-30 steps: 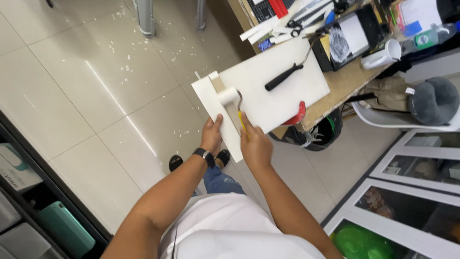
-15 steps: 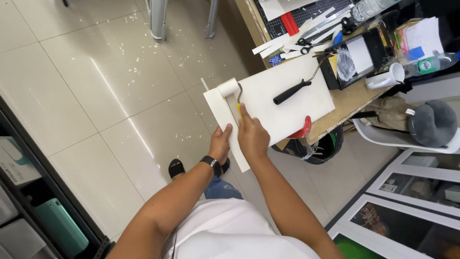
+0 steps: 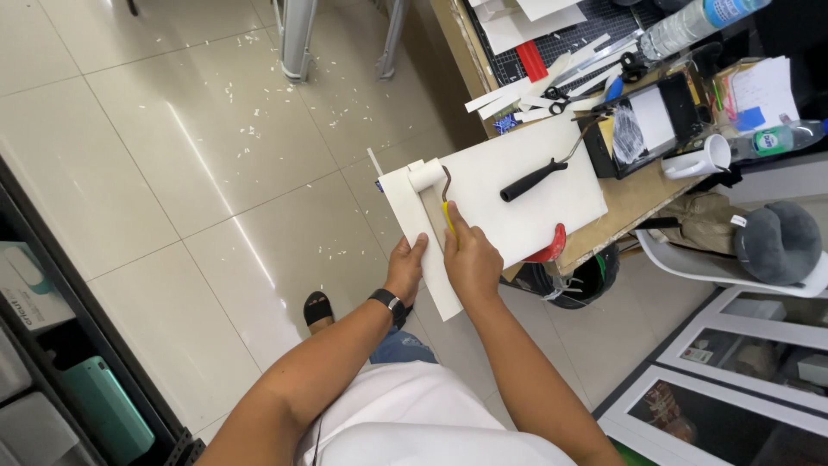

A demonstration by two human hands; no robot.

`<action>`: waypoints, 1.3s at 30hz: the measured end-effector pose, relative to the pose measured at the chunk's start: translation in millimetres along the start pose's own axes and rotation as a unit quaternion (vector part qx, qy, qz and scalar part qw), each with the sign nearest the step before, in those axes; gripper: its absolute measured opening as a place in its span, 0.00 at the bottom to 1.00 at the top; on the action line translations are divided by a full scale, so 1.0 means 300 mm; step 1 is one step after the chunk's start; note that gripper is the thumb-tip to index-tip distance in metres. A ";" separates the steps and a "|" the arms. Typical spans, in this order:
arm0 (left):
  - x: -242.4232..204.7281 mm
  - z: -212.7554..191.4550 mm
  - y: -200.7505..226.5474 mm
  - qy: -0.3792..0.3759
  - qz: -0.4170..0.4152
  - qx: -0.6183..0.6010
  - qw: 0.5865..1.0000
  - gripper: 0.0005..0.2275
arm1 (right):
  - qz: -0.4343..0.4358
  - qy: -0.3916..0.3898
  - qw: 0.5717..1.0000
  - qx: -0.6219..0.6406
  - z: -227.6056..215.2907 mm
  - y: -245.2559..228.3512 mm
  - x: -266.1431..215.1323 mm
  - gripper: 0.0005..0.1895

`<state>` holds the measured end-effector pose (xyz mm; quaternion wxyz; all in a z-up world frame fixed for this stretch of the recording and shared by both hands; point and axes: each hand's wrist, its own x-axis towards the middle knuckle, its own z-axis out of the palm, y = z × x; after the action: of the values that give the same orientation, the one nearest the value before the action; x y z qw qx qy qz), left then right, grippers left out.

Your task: The person picks up a white rectangular panel and uses a small roller to apply a substance to its surface. They then use a red plastic scraper to smooth the applied layer across the panel. The person repeats this process on a second panel, rolling and scraping each one before setting it aside.

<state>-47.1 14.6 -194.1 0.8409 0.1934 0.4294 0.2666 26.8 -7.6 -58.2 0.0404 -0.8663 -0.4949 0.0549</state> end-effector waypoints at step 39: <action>-0.027 0.016 0.036 0.006 0.002 0.068 0.998 0.17 | 0.010 0.003 0.998 0.067 -0.020 -0.008 0.079 0.24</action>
<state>-50.2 17.6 -180.3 0.8224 0.2497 0.4515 0.2397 37.5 13.8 -53.2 0.0995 -0.8668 -0.4809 0.0861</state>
